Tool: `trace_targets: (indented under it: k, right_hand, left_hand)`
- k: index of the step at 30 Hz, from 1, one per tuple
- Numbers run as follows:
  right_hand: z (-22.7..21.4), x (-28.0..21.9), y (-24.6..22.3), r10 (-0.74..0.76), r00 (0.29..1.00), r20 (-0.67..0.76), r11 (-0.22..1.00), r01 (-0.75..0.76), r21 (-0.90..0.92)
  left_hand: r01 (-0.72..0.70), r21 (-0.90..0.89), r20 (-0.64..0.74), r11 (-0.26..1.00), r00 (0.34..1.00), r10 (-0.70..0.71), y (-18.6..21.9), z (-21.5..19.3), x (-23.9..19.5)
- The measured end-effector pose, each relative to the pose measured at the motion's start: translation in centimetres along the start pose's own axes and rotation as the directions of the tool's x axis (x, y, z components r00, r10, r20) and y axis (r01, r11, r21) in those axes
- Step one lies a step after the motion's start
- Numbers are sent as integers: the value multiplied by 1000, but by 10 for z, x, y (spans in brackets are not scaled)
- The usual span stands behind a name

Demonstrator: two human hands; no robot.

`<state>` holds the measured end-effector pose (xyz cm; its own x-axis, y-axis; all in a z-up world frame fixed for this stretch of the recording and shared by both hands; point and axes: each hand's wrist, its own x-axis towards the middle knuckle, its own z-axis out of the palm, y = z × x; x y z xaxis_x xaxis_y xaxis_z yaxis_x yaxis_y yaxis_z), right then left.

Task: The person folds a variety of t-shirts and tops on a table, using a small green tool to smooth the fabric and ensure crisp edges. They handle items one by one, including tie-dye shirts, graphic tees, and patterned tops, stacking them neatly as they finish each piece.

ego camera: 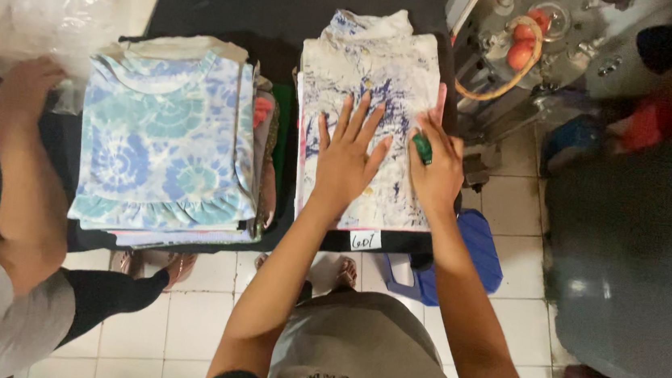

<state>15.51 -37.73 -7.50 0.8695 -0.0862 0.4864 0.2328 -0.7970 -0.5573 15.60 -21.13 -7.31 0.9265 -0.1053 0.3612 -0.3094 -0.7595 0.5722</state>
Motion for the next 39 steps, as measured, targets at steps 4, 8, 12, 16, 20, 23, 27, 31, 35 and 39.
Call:
trace_targets:
  k: [4, 8, 12, 16, 20, 23, 27, 31, 35, 39]
  right_hand:
    - [5, -10, 10, 29, 998, -52, 998, -26, 57]
    - [5, -1, 8, 18, 997, -75, 991, -8, 133]
    - [-3, -11, 10, 91, 992, -83, 985, -77, 153]
    - [-4, -32, 6, 185, 980, -79, 980, -178, 91]
    - [-4, -39, 6, 184, 979, -93, 983, -181, 46]
    - [-12, -36, 12, 233, 972, -32, 967, -228, 110]
    - [-25, -32, 22, 229, 971, -76, 969, -220, 113]
    - [-23, -36, 25, 303, 948, 97, 947, -288, -142]
    - [-23, -35, 29, 279, 959, 50, 959, -276, -67]
    - [-27, -34, 31, 414, 908, 55, 909, -410, -77]
  left_hand:
    - [0, -5, 34, 1000, 999, 0, -9, 16, -7]
    - [-37, 121, 63, 992, 998, 29, -13, 21, 9]
    - [-223, 88, 99, 971, 972, 214, -15, 50, 48]
    - [-345, 139, 189, 928, 929, 317, -14, 97, 92]
    - [-341, 174, 321, 924, 906, 274, -19, 121, 105]
    - [-362, 113, 274, 925, 907, 321, -25, 120, 104]
    - [-374, 103, 215, 922, 913, 346, -27, 115, 99]
    - [-382, 89, 193, 920, 913, 360, -26, 114, 101]
    - [-401, 69, 119, 914, 912, 391, -24, 113, 99]
    - [-406, 236, 147, 883, 913, 381, -9, 113, 75]
